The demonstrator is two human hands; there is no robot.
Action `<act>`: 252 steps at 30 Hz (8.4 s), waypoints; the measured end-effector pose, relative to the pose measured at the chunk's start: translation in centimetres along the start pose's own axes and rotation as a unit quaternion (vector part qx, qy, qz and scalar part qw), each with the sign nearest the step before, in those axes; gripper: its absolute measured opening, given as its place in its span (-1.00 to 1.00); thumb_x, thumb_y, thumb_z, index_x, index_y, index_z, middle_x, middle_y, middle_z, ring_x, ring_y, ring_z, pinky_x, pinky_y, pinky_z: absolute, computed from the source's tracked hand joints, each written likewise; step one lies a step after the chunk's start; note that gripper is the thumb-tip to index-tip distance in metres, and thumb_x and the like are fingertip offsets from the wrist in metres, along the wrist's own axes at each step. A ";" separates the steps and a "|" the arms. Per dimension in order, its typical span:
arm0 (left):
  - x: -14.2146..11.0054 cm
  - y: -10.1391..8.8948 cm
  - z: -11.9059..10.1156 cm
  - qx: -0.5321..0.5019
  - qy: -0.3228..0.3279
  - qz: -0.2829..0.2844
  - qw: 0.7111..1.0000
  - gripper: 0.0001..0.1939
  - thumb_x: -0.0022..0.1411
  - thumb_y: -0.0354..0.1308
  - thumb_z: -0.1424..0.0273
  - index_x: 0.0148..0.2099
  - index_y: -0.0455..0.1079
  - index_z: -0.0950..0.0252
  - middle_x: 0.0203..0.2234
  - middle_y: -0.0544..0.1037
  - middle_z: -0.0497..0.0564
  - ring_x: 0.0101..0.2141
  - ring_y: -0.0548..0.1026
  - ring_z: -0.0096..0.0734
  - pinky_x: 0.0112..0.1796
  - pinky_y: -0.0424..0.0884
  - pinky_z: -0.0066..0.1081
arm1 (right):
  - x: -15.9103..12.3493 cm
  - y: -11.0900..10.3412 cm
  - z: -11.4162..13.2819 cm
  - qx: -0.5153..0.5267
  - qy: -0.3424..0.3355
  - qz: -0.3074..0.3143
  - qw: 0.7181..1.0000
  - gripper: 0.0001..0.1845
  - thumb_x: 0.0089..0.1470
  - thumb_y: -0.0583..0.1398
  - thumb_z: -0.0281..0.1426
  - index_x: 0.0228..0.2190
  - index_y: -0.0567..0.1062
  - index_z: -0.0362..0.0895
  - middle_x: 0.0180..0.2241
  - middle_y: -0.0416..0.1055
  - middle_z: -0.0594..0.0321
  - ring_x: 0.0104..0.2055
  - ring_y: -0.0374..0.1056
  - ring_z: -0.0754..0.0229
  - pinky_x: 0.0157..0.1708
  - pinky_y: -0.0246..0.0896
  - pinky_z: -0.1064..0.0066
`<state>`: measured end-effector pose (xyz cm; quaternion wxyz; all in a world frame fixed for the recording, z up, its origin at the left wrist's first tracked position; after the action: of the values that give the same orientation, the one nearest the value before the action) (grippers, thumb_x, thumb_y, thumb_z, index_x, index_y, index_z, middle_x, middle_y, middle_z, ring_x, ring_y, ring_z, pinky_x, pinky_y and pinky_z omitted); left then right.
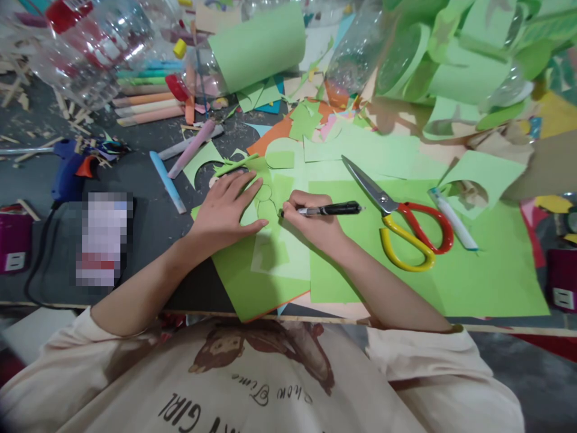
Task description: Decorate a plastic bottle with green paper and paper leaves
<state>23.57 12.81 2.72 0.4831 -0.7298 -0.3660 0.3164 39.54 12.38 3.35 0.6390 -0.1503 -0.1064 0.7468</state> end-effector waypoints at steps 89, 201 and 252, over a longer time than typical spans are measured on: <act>-2.8 -0.7 -3.7 0.063 0.188 0.056 0.979 -0.53 0.34 0.03 0.34 0.27 0.23 0.21 0.26 0.25 0.25 0.26 0.21 0.06 0.19 0.22 0.08 | 0.7 -1.5 -1.4 0.148 0.027 -0.081 0.985 -0.62 -0.02 0.30 -0.15 -0.66 0.37 -0.10 -0.73 0.34 0.38 -0.75 0.16 0.40 -0.73 0.09 0.51; -3.3 0.1 -1.7 -0.001 0.199 0.038 0.979 -0.55 0.33 0.07 0.24 0.25 0.27 0.07 0.32 0.19 0.08 0.32 0.12 -0.04 0.24 0.15 0.00 | 1.8 -0.8 -0.5 0.077 -0.020 -0.052 0.995 -0.68 0.06 0.16 -0.38 -0.68 0.27 -0.07 -0.71 0.29 0.39 -0.66 0.15 0.33 -0.59 0.04 0.43; -3.0 -0.3 -1.1 -0.015 0.176 0.022 0.984 -0.58 0.33 0.07 0.24 0.20 0.31 0.13 0.24 0.34 0.10 0.28 0.19 -0.06 0.22 0.17 0.06 | 1.7 -0.1 -0.3 0.040 -0.003 -0.021 0.999 -0.61 0.04 0.17 -0.37 -0.71 0.16 -0.07 -0.74 0.16 0.43 -0.68 0.12 0.36 -0.63 0.01 0.46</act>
<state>22.80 9.85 3.69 0.5223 -0.7887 -0.2641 0.1882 39.48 14.04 2.96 0.6600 -0.1200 -0.0820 0.7371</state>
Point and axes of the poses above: each hand's wrist, its own x-axis towards the middle knuckle, its own y-axis out of the palm, z = x × y, the point moved 6 cm from there along x, towards the middle knuckle
